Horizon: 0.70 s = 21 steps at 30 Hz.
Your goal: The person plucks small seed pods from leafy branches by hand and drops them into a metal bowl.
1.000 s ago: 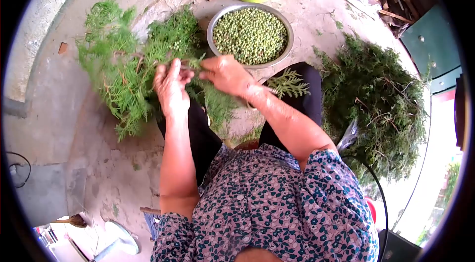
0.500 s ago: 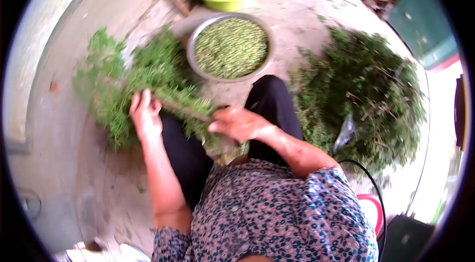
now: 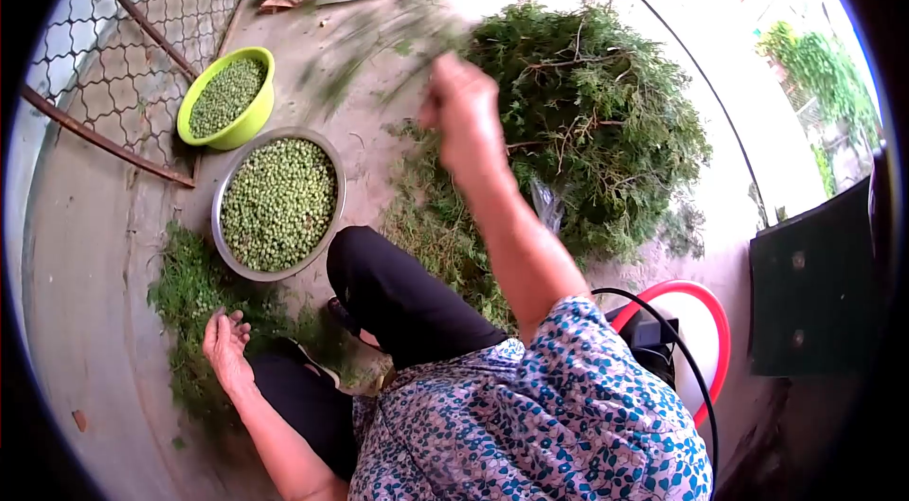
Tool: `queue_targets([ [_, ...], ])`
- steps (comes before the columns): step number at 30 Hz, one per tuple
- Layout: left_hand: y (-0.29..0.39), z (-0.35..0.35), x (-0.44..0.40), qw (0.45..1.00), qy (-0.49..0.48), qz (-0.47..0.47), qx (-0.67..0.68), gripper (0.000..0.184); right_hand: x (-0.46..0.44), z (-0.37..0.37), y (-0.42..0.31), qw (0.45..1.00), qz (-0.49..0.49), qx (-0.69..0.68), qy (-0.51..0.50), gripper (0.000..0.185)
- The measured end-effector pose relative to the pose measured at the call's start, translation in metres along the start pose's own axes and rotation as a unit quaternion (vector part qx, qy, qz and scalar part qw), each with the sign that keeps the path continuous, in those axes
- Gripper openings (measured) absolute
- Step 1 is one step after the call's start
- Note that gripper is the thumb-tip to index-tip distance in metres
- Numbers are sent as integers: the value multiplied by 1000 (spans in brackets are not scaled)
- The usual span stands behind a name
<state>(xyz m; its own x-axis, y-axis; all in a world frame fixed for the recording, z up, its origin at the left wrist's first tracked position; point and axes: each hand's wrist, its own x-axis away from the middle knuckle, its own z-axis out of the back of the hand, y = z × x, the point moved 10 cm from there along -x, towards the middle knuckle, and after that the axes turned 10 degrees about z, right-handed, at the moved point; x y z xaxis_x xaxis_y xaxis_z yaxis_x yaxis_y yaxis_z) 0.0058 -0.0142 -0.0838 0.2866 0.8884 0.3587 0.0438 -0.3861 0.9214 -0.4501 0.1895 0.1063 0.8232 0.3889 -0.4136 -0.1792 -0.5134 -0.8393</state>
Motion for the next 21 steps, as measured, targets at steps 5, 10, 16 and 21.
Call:
queue_targets([
  [5, -4, -1, -3, 1000, -7, 3, -17, 28, -61, 159, -2, 942, 73, 55, 322, 46],
  [10, -4, 3, 6, 999, 5, 2, -32, 27, -19, 167, 82, 962, -11, 76, 264, 18],
  [16, -4, 26, 19, 999, 33, 6, -41, 26, 68, 69, 182, 968, -203, 35, 139, 20],
  [21, -8, 64, 35, 996, 85, -2, -8, 28, 103, -10, 210, 977, -209, -4, 35, 11],
])
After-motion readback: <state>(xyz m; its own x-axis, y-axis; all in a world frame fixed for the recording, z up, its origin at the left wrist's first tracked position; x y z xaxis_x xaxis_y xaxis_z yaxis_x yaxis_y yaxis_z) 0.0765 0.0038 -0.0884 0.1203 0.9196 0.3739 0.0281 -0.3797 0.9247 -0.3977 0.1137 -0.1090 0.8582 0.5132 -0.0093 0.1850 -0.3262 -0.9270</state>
